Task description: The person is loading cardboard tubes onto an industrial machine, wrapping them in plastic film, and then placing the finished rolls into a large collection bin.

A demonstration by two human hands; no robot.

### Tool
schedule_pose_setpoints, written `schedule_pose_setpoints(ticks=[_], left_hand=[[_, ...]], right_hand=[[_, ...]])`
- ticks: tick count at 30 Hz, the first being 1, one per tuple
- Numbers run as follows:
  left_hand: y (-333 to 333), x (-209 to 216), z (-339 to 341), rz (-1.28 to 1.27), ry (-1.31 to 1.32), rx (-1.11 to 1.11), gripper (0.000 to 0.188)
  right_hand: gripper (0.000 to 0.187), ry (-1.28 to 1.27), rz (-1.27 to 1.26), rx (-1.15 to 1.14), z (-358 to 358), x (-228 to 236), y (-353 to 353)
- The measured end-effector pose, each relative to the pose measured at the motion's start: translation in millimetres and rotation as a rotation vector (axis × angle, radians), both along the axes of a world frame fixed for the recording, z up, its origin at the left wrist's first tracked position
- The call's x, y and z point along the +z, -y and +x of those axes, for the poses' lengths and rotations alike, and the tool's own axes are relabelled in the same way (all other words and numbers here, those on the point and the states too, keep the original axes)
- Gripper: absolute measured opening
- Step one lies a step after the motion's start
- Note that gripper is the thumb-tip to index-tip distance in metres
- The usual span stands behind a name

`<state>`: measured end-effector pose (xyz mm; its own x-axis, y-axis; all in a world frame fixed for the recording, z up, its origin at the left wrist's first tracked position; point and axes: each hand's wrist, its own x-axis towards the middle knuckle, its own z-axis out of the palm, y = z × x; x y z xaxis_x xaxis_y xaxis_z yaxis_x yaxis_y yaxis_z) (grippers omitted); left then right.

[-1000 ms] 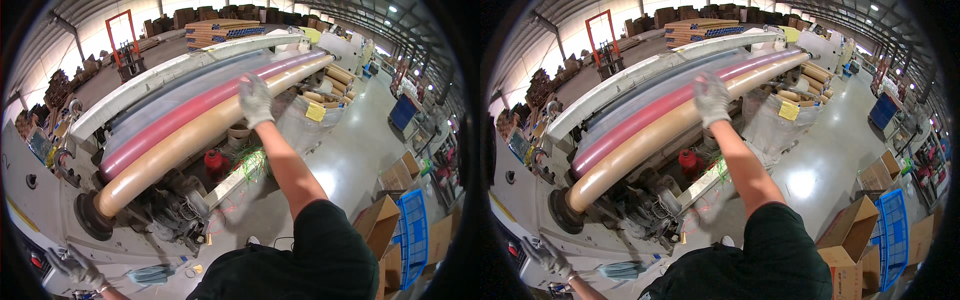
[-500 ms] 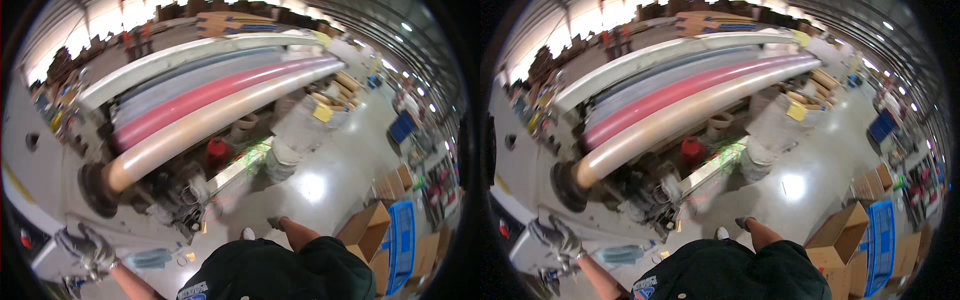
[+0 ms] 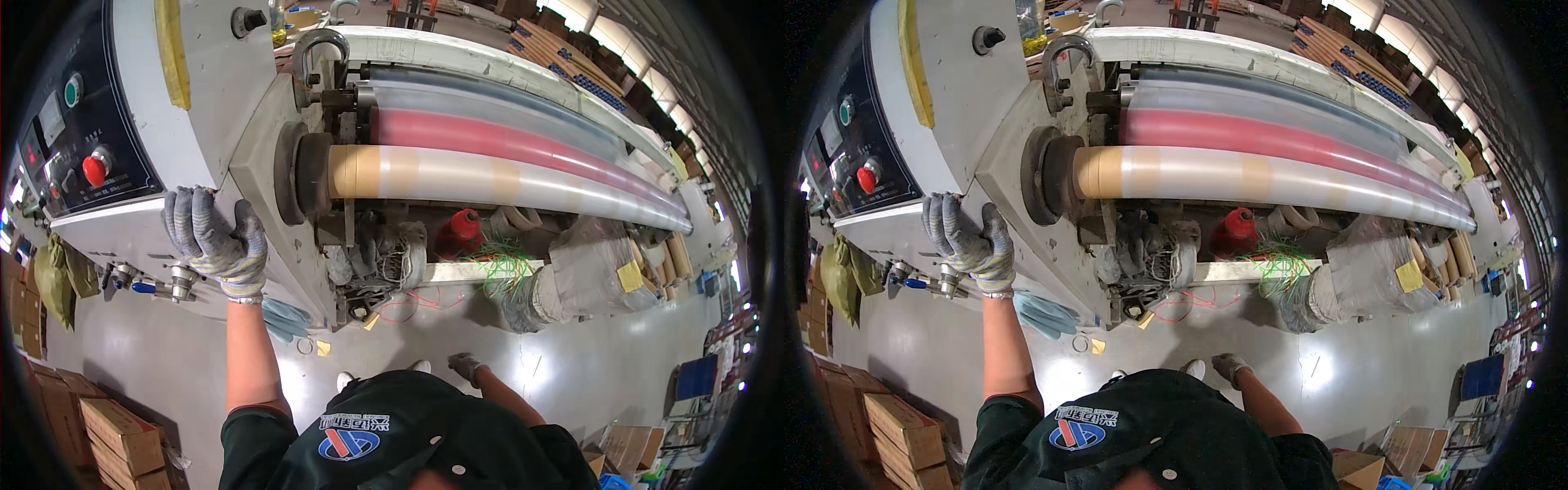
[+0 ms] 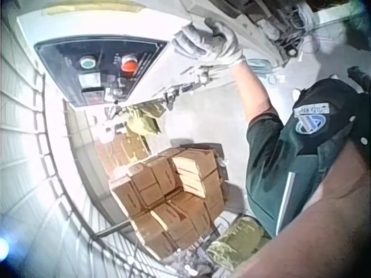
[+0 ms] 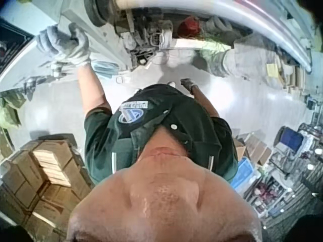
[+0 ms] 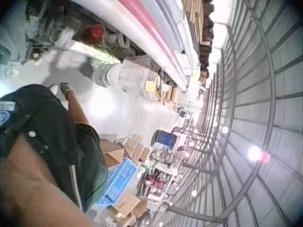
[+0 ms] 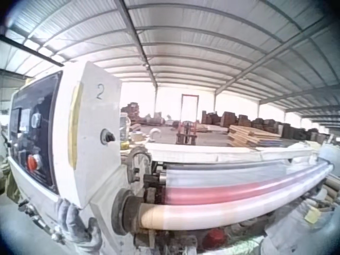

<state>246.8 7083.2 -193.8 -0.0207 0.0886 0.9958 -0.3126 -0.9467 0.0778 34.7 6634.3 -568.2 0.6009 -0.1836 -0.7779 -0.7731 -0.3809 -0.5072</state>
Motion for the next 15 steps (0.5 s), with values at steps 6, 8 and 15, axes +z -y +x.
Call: schedule_pose_setpoints(ticks=[6, 8, 15], left_hand=[[-2, -1, -4, 0.017, -0.013, 0.002, 0.046], [0, 0, -3, 0.011, -0.01, 0.001, 0.046], [-4, -3, -1, -0.006, -0.01, 0.0, 0.044]], right_hand=[[0.037, -0.073, -0.143, 0.19, -5, 55, -27], [0.038, -0.08, -0.091, 0.13, -23, 27, -3], [0.04, -0.205, -0.189, 0.115, -39, 64, -1]])
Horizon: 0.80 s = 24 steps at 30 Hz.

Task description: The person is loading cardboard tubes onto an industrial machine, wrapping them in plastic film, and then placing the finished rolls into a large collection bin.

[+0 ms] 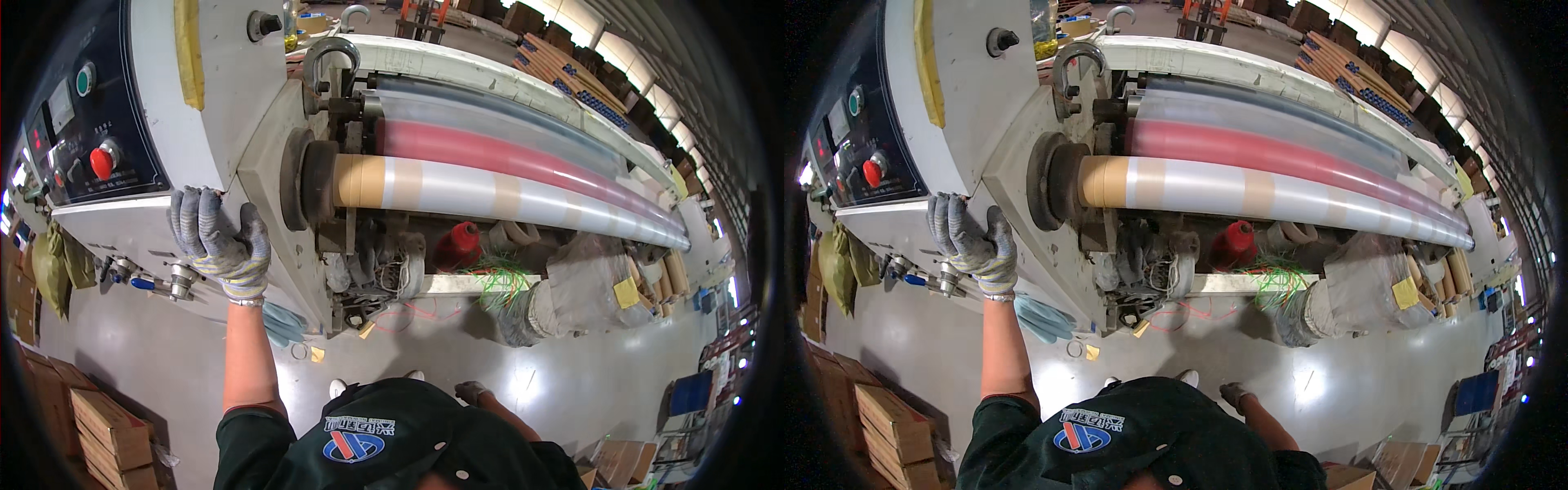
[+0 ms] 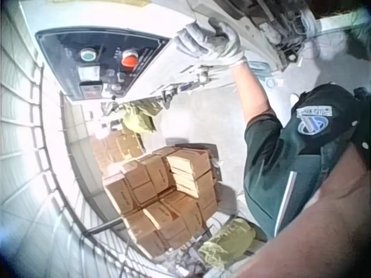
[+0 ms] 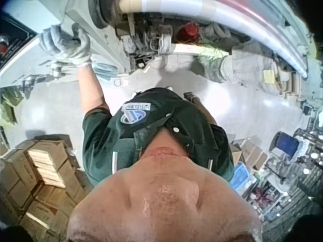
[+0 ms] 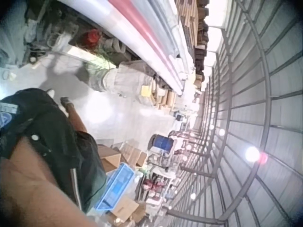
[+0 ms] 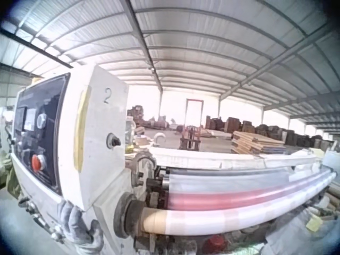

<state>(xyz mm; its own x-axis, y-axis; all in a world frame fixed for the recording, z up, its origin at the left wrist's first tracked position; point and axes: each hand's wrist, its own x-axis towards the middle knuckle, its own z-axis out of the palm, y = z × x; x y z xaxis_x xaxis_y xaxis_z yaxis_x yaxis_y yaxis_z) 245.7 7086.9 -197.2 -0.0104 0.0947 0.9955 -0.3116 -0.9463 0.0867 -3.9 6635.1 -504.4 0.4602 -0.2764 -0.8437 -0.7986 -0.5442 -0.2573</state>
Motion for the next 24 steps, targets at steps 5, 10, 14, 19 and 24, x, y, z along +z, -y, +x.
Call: schedule_pose_setpoints(ticks=[5, 10, 14, 19, 24], left_hand=[[-1, 1, -2, -0.007, -0.011, 0.018, 0.044], [-5, -2, -4, -0.011, -0.029, -0.001, 0.046], [-3, -1, 1, -0.025, -0.025, -0.032, 0.047], [2, 4, 1, -0.015, -0.033, -0.074, 0.049], [-8, -1, -2, -0.021, -0.04, -0.059, 0.052]], right_hand=[[0.04, -0.014, 0.033, -0.027, -5, -22, 9], [0.04, 0.051, 0.109, -0.048, 15, 5, -28], [0.039, 0.093, 0.088, 0.011, 18, -8, -25], [0.039, 0.266, -0.137, 1.015, 8, -85, 20], [0.033, 0.092, 0.005, 0.706, 8, -35, -2]])
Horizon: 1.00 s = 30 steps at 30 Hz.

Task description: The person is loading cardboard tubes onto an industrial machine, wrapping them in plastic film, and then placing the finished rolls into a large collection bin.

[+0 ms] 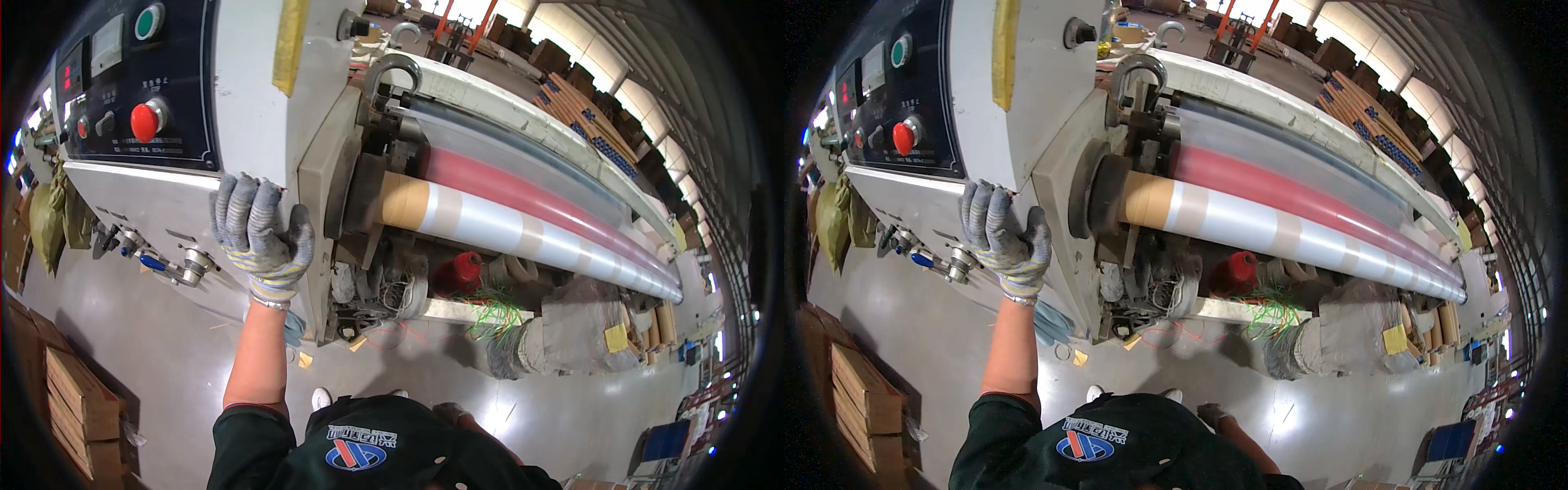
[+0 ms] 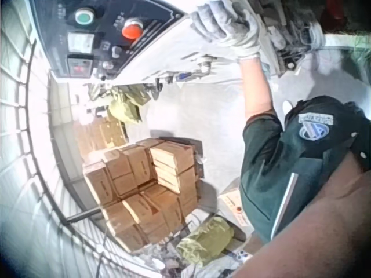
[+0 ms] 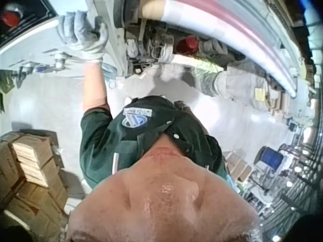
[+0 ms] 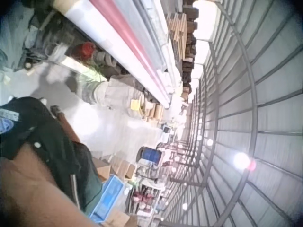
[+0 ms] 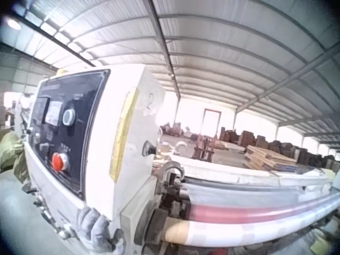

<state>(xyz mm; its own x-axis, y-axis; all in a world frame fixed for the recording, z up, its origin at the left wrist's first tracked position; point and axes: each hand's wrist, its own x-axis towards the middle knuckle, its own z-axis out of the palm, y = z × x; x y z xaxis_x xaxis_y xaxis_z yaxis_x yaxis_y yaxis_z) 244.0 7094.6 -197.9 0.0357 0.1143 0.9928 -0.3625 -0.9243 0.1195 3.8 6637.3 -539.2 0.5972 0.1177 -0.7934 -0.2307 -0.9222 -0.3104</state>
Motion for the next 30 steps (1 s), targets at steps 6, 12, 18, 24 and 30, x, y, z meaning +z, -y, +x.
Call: schedule_pose_setpoints(ticks=[6, 12, 18, 24, 30], left_hand=[[2, 1, -2, -0.033, -0.023, 0.007, 0.048], [1, 2, 1, -0.029, -0.005, -0.046, 0.05], [-2, -5, 0, -0.048, -0.02, -0.013, 0.049], [-1, -3, 4, -0.095, 0.032, -0.057, 0.039], [0, 0, 6, -0.092, 0.055, -0.028, 0.036]], right_hand=[[0.032, 0.076, -0.022, 0.423, 9, 11, -8], [0.033, -0.008, 0.031, -0.144, 14, 1, -8], [0.031, -0.097, 0.037, -0.258, 31, 38, -35], [0.027, 0.145, -0.074, 0.531, 32, 26, -22], [0.032, 0.145, -0.018, 0.355, 23, -20, 16]])
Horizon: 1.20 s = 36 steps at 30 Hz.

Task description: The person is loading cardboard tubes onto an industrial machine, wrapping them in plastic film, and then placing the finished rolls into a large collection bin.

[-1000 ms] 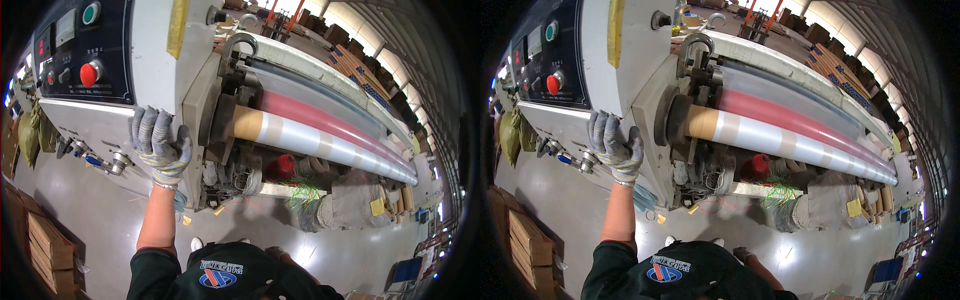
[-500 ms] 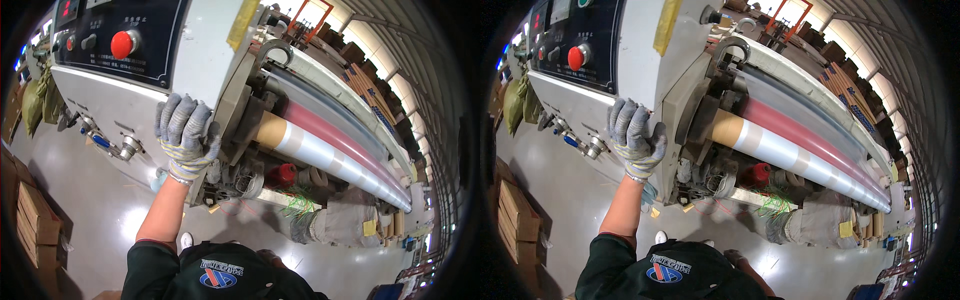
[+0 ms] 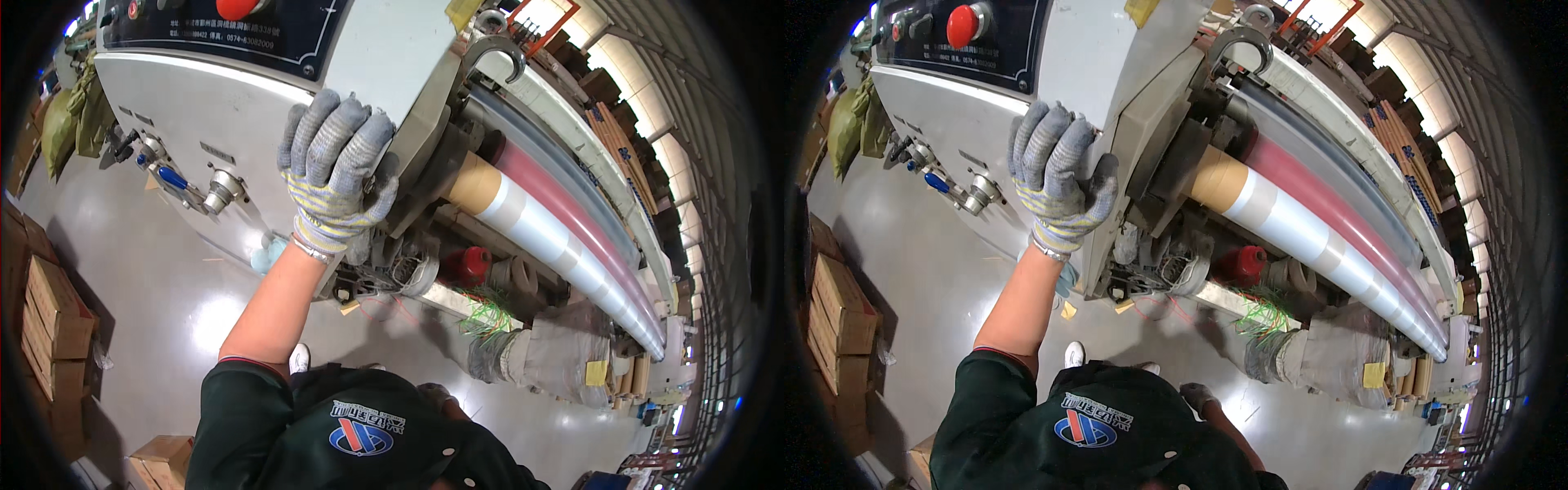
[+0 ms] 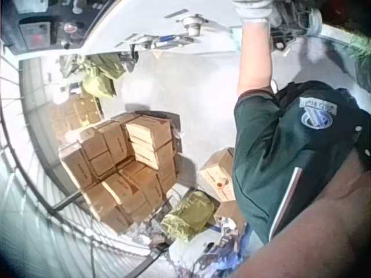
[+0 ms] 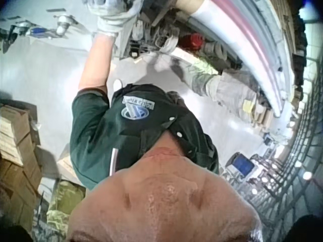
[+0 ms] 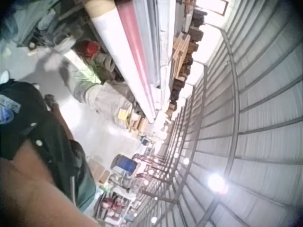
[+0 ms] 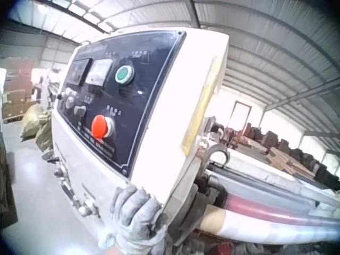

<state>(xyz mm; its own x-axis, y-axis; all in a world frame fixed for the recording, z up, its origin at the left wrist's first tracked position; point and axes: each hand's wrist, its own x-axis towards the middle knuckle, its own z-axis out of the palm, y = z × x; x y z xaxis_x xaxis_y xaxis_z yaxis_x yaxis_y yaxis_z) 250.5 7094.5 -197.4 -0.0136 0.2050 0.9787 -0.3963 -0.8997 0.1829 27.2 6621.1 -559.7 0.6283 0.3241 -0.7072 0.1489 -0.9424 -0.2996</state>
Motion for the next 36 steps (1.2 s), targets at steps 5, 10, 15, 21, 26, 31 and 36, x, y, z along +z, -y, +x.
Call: schedule_pose_setpoints(ticks=[5, 10, 15, 21, 26, 31, 36], left_hand=[[-5, -7, 3, 0.013, 0.013, -0.008, 0.04], [-6, -3, -3, 0.058, -0.034, 0.006, 0.048], [0, -2, 2, 0.025, 0.039, 0.0, 0.04], [1, -1, 0, 0.03, 0.037, 0.022, 0.038], [1, 0, 1, 0.045, 0.045, 0.011, 0.043], [4, -1, -1, 0.04, 0.029, 0.006, 0.044], [4, -2, -5, 0.065, -0.032, 0.022, 0.05]], right_hand=[[0.034, 0.028, -0.041, 0.174, 3, 18, -20], [0.029, -0.136, 0.061, -0.291, -3, 46, -38], [0.028, 0.09, 0.017, 0.055, -14, 29, -19], [0.036, -0.212, 0.033, -0.683, -14, 59, -47], [0.041, -0.285, 0.046, -0.817, -20, 48, -41], [0.041, -0.279, 0.038, -0.776, -22, 49, -44], [0.043, -0.275, 0.021, -0.753, -21, 69, -54]])
